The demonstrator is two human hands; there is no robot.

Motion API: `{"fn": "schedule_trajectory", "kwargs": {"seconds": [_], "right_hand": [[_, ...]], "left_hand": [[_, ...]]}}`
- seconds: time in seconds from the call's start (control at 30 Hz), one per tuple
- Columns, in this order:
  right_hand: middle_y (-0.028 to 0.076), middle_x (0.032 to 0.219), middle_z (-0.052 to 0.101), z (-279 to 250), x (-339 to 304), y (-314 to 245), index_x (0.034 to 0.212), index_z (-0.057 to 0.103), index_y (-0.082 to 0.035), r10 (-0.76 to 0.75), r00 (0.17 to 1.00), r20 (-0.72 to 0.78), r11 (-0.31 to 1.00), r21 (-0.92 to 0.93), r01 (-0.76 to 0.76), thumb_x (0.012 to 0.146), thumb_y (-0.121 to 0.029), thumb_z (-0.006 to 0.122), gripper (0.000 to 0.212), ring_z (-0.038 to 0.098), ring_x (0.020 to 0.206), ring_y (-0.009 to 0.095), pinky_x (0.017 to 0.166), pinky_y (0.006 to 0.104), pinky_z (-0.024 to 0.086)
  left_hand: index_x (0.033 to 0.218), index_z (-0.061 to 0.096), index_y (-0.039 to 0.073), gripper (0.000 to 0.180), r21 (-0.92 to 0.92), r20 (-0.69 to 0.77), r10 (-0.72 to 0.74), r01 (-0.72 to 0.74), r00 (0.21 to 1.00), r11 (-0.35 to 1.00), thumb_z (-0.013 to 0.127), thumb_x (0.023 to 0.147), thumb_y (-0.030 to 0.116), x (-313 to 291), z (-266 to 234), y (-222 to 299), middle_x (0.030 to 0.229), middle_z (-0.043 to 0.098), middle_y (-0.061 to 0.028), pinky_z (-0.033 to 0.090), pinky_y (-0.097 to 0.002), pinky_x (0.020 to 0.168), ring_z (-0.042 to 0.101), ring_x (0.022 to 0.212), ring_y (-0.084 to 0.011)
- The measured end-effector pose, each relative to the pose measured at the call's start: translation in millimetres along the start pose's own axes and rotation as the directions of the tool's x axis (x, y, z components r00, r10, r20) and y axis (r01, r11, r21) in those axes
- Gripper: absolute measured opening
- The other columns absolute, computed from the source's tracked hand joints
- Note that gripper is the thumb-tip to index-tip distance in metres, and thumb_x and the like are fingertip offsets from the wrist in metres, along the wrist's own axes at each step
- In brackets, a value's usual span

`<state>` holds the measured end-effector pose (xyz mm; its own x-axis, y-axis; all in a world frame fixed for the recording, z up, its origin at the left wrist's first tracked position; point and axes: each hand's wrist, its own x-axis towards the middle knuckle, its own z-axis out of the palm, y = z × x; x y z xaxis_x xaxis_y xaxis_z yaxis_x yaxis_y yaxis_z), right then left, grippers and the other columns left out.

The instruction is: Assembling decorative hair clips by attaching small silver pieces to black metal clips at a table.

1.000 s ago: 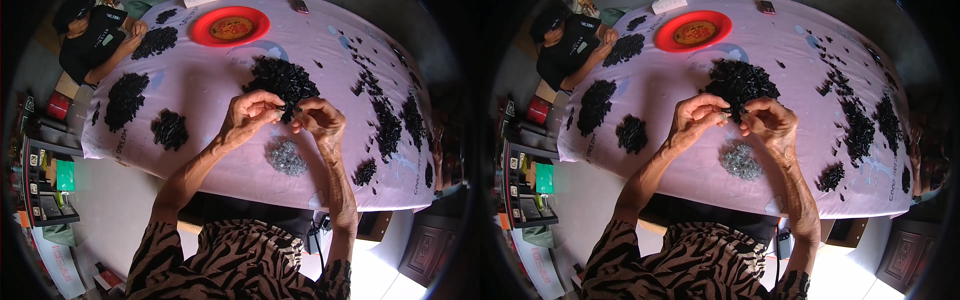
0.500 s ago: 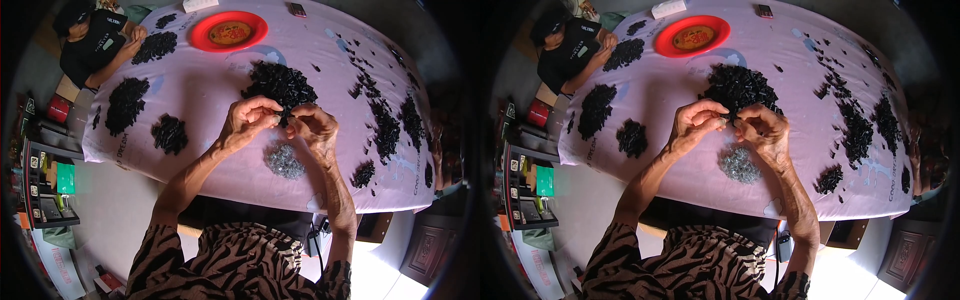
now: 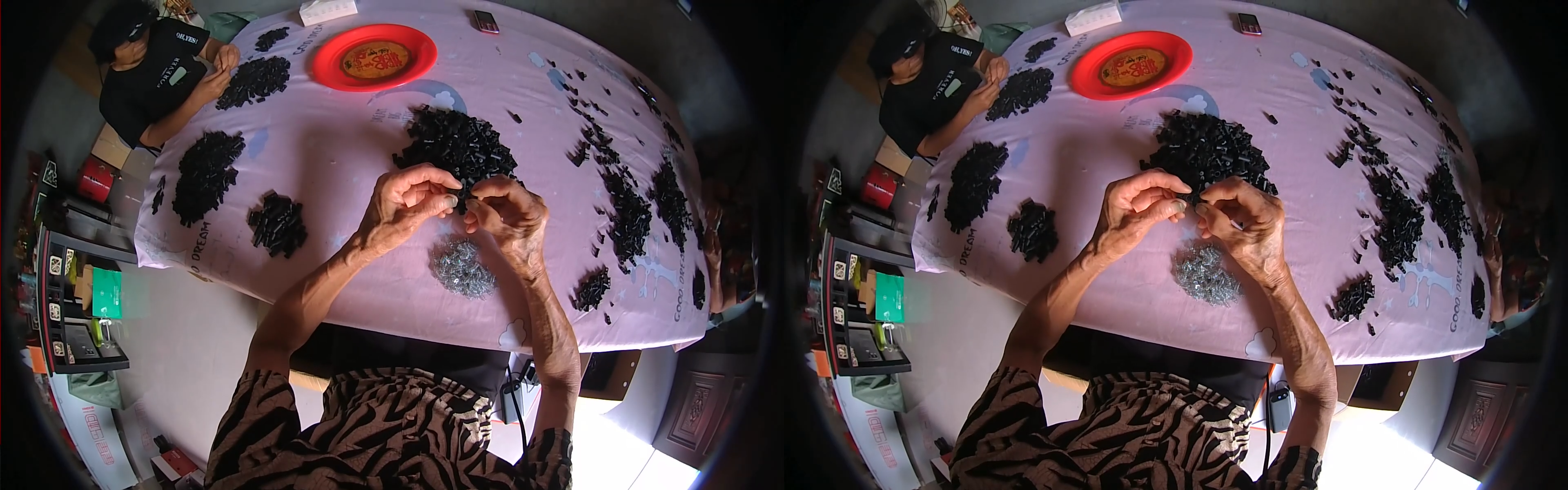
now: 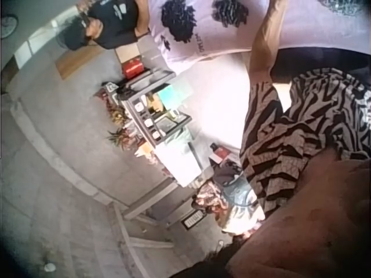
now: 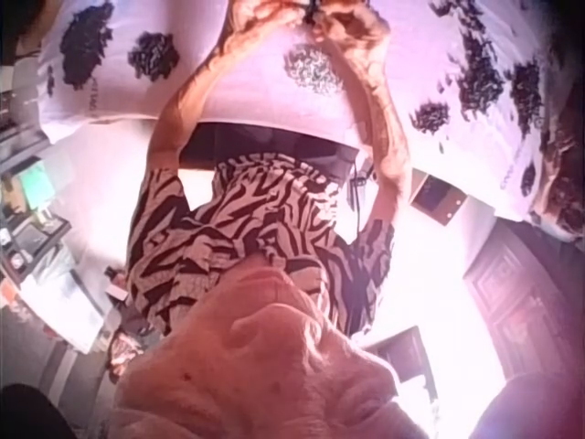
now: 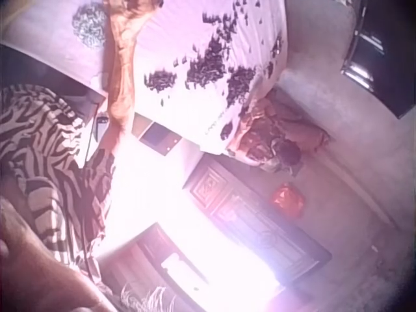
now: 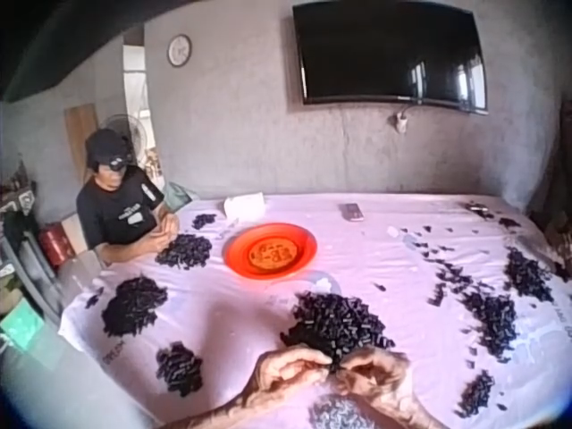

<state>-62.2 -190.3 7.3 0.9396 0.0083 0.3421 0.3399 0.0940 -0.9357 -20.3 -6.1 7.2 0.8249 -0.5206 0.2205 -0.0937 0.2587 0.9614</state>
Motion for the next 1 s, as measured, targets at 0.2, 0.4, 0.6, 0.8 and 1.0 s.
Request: {"fn": "schedule_trajectory", "kwargs": {"seconds": [0.2, 0.4, 0.6, 0.8, 1.0], "right_hand": [[0.007, 0.082, 0.06, -0.4, -0.2, 0.5, 0.085, 0.059, 0.005, -0.021, 1.0, 0.0, 1.0, -0.019, 0.021, 0.08, 0.009, 0.061, 0.007, 0.064, 0.066, 0.012, 0.056, 0.0234, 0.055], [0.007, 0.082, 0.061, 1.6, -0.9, -1.1, 0.085, 0.06, 0.005, -0.011, 1.0, 0.008, 1.0, 0.008, 0.011, 0.081, 0.009, 0.059, 0.006, 0.064, 0.066, 0.013, 0.054, 0.0238, 0.055], [0.008, 0.083, 0.06, 2.7, -2.0, 0.7, 0.086, 0.06, 0.006, -0.041, 0.999, 0.006, 0.999, 0.011, 0.041, 0.082, 0.009, 0.058, 0.005, 0.063, 0.068, 0.013, 0.055, 0.0237, 0.056], [0.01, 0.086, 0.06, 9.6, -5.7, 4.3, 0.087, 0.06, 0.006, -0.099, 0.995, -0.013, 0.994, 0.036, 0.099, 0.083, 0.009, 0.058, 0.006, 0.064, 0.07, 0.014, 0.055, 0.0238, 0.057], [0.013, 0.087, 0.061, 12.8, -10.6, 9.6, 0.087, 0.059, 0.008, -0.243, 0.97, -0.003, 0.969, -0.038, 0.243, 0.082, 0.011, 0.058, 0.006, 0.064, 0.07, 0.015, 0.055, 0.024, 0.057]], "left_hand": [[0.101, 0.061, -0.003, 0.016, 0.017, 0.0, 0.024, -0.024, 1.0, 1.0, 0.062, 0.086, 0.001, 0.5, 0.7, -1.6, 0.089, 0.062, -0.0064, 0.05, -0.0242, 0.072, 0.059, 0.077, -0.0105], [0.1, 0.062, -0.003, 0.014, 0.079, -0.003, 0.088, -0.088, 0.996, 0.993, 0.06, 0.087, 0.001, 0.7, 0.3, -4.1, 0.084, 0.063, -0.0063, 0.051, -0.0235, 0.067, 0.059, 0.072, -0.0099], [0.1, 0.062, -0.002, 0.013, 0.093, -0.003, 0.071, -0.071, 0.997, 0.993, 0.06, 0.087, 0.0, 1.2, 0.4, -2.6, 0.079, 0.063, -0.0059, 0.051, -0.0235, 0.065, 0.06, 0.07, -0.0098], [0.099, 0.062, -0.002, 0.013, 0.062, -0.019, 0.025, -0.023, 1.0, 0.998, 0.06, 0.087, 0.0, -0.7, -0.7, -1.0, 0.079, 0.063, -0.006, 0.051, -0.0235, 0.064, 0.059, 0.069, -0.0099], [0.099, 0.062, -0.003, 0.013, -0.011, 0.004, -0.022, 0.022, 1.0, 1.0, 0.059, 0.087, -0.002, -2.2, -0.9, 0.1, 0.081, 0.063, -0.0057, 0.051, -0.0235, 0.063, 0.059, 0.067, -0.0097]]}}
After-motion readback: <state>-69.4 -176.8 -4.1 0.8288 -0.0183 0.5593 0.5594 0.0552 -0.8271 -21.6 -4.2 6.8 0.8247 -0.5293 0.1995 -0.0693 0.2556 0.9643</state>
